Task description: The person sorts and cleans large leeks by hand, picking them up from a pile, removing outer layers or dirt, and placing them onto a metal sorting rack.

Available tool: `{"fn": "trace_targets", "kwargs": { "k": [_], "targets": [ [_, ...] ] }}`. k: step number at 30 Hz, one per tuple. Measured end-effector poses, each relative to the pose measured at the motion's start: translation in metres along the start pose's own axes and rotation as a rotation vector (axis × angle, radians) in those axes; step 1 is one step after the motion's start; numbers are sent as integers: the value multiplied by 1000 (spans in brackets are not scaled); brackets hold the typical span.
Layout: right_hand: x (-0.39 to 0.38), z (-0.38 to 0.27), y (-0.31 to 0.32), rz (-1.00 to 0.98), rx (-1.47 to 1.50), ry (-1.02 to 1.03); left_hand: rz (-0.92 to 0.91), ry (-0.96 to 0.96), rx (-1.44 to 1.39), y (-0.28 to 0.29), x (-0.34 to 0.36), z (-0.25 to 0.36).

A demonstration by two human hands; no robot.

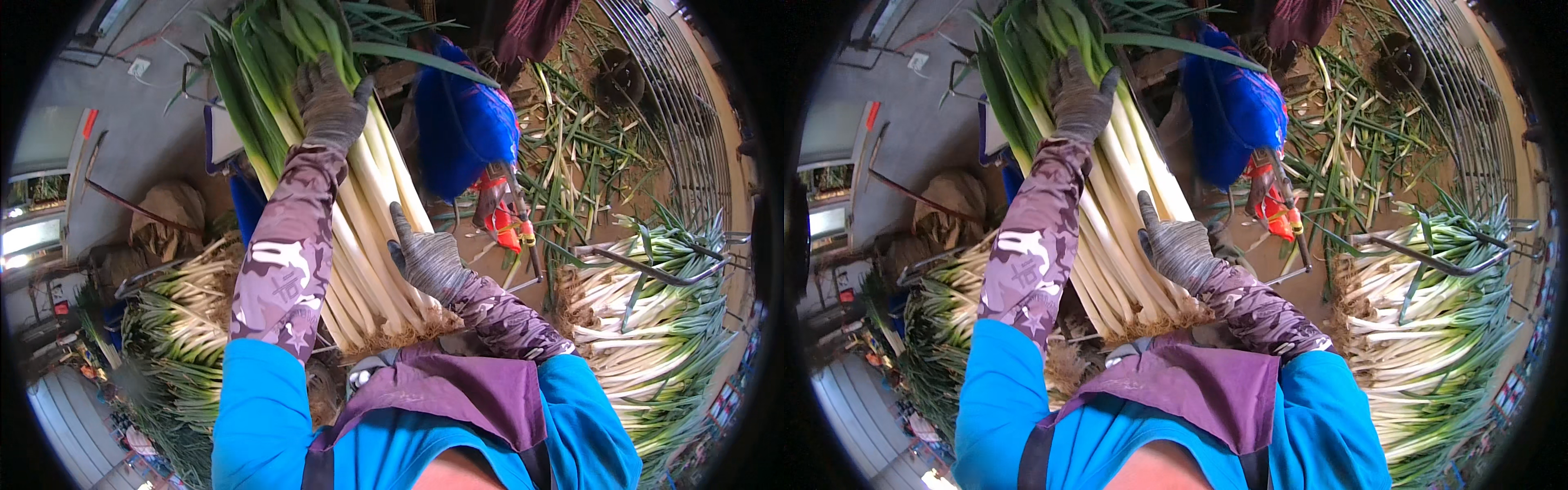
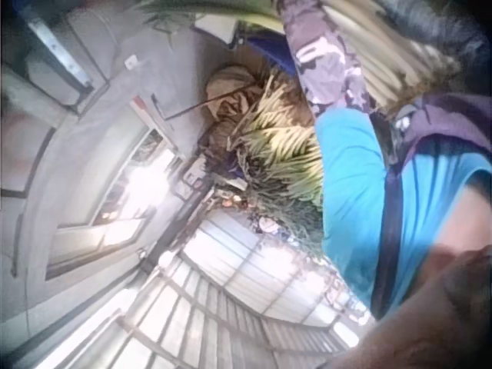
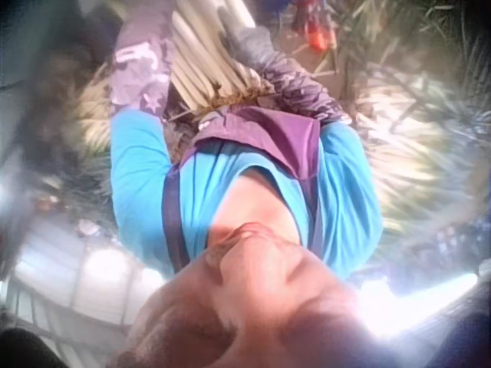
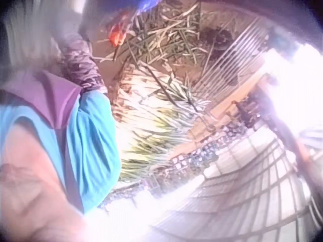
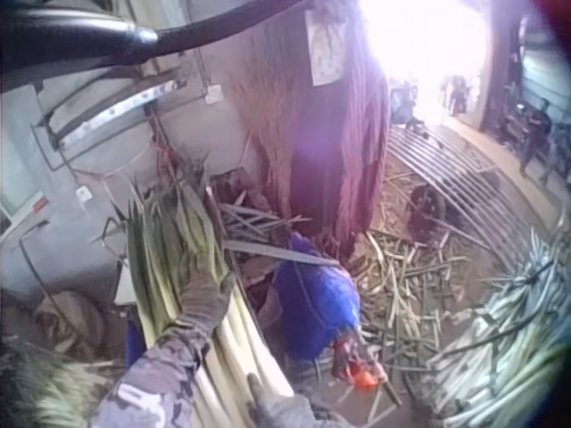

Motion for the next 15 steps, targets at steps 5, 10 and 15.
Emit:
{"fn": "trace_targets", "kwargs": {
  "k": [5,10,15],
  "targets": [
    [-16,-28,4,-327,-133,-108,-26,-59,-64,-9,-14,-17],
    [-21,0,3,-334,-156,-207,16,-135,-51,-11,-20,-10],
    [-30,-13,-20,-101,-116,-174,24,-176,-57,-13,-23,-5]
  ]
}}
Point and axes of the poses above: each hand's wrist, its own x-axis towards the middle knuckle, its own y-axis out of the back of the hand, z = x × y, the point moved 2 cm from there along x, towards the middle knuckle, and after that the axes turned 15 degrees about -z, right-handed, at the moved point
